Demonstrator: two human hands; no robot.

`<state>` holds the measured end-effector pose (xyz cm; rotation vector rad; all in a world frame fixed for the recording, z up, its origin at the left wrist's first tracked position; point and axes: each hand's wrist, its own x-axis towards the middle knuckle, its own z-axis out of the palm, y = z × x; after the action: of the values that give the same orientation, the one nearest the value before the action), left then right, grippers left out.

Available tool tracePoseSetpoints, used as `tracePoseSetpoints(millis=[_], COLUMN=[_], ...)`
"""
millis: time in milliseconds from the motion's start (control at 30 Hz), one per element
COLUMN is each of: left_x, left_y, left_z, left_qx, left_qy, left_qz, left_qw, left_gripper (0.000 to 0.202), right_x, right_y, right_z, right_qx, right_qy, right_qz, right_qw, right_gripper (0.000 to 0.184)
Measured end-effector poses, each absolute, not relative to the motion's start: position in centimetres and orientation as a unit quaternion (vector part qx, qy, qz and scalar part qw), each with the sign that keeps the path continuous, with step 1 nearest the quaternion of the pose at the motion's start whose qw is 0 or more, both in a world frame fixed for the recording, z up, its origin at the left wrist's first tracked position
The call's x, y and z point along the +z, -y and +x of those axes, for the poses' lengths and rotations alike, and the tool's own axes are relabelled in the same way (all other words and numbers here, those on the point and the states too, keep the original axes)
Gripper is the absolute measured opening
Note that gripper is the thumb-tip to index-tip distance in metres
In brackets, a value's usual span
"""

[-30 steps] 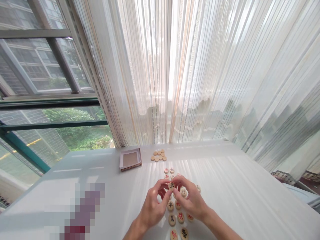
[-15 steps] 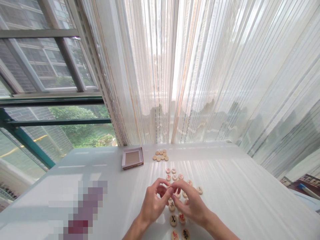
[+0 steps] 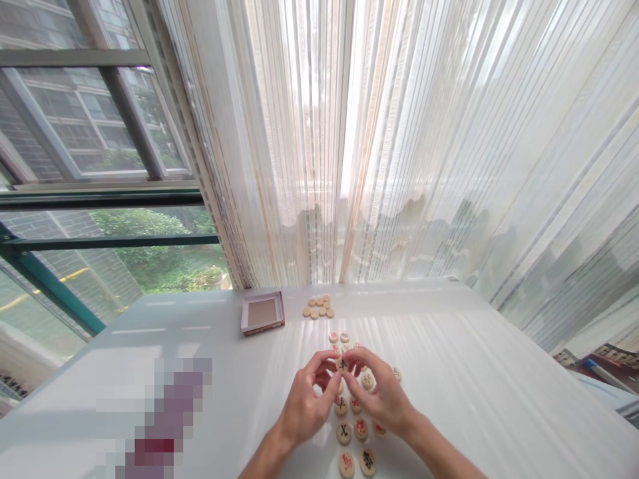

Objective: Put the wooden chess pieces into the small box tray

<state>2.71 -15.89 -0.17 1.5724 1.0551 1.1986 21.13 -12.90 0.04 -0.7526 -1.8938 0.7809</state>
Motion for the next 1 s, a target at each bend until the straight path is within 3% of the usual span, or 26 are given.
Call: tracePoseSetpoints(millis=[600, 1000], left_x=[-0.05, -0.06], left_y=[16.07, 16.17], left_z=[2.91, 2.98], left_qx=[0.47, 0.459], left_qy=[-0.431, -0.424], left_qz=[0.674, 0.697], left_qw=[0.373, 0.351], left_gripper=[0.027, 0.025], right_x=[-0.11, -0.33], right_y=[12.74, 12.86], right_z=[21.15, 21.06], right_qx=[0.31, 0.303], right_qy=[0.759, 0.752], right_qz=[-0.347, -0.374], right_qw=[0.454, 0.451], right_gripper=[0.009, 0.018])
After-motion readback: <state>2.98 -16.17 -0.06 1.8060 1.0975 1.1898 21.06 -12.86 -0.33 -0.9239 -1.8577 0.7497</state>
